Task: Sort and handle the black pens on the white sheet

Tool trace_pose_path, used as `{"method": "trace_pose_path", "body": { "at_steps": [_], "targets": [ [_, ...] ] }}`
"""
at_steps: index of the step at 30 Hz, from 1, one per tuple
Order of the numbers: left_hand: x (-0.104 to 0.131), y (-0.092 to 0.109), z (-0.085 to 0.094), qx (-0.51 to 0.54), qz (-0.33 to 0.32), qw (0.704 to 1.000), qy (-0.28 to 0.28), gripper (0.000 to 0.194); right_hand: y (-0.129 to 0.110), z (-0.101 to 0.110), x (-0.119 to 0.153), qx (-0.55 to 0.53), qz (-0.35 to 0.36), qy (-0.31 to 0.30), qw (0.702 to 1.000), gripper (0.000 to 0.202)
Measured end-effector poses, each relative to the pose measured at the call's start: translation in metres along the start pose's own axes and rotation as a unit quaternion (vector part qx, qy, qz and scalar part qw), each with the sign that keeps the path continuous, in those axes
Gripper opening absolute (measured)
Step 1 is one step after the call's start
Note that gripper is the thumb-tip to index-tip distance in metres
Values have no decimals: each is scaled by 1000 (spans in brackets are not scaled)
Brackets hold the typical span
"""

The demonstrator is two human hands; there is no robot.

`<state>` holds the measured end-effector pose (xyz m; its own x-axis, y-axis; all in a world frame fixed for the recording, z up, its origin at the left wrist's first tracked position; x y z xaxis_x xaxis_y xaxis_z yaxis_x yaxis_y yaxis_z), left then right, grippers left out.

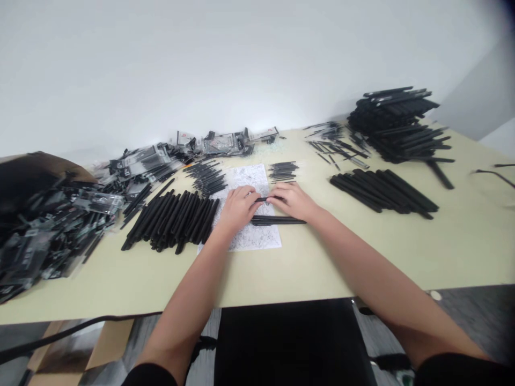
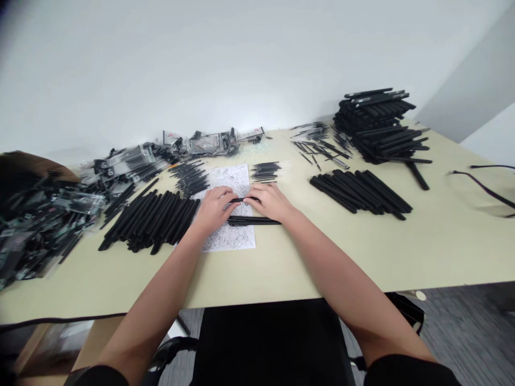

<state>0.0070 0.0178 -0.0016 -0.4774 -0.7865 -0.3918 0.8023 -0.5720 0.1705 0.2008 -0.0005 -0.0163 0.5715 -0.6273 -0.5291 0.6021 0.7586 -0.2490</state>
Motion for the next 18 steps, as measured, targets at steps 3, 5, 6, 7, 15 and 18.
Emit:
{"method": "trace_pose_path", "body": {
  "at_steps": [3,5,6,7,15,18],
  "targets": [
    [0,0,-1,-9,2,1000,-4,21,1,0,0,-3,4,10,1000,24],
    [0,1,-1,-12,2,1000,-7,22,1,1,0,-4,6,14,1000,23],
    [0,1,0,-13,2,1000,-8,23,0,1,0,-4,6,15,1000,22],
    [0,1,0,-13,3,1000,-7,23,0,2,0,-3,5,16,1000,22],
    [0,3,2,-8,10,1000,-14,23,-3,3,0,-1,-7,6,1000,26],
    [1,4,1,-5,4,1000,-15,23,-3,2,-1,-6,0,3,1000,26]
  ]
}}
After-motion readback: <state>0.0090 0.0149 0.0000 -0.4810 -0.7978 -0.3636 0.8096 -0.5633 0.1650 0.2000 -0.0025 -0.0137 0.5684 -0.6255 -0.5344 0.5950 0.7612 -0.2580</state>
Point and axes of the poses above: each hand's wrist, its own x-axis away from the middle knuckle, its own z-axis out of the back of the hand, y = z × x, the point moved 2 cm from there along -x, towards the middle knuckle, and after that the axes turned 15 degrees about z, right-handed, at the moved point
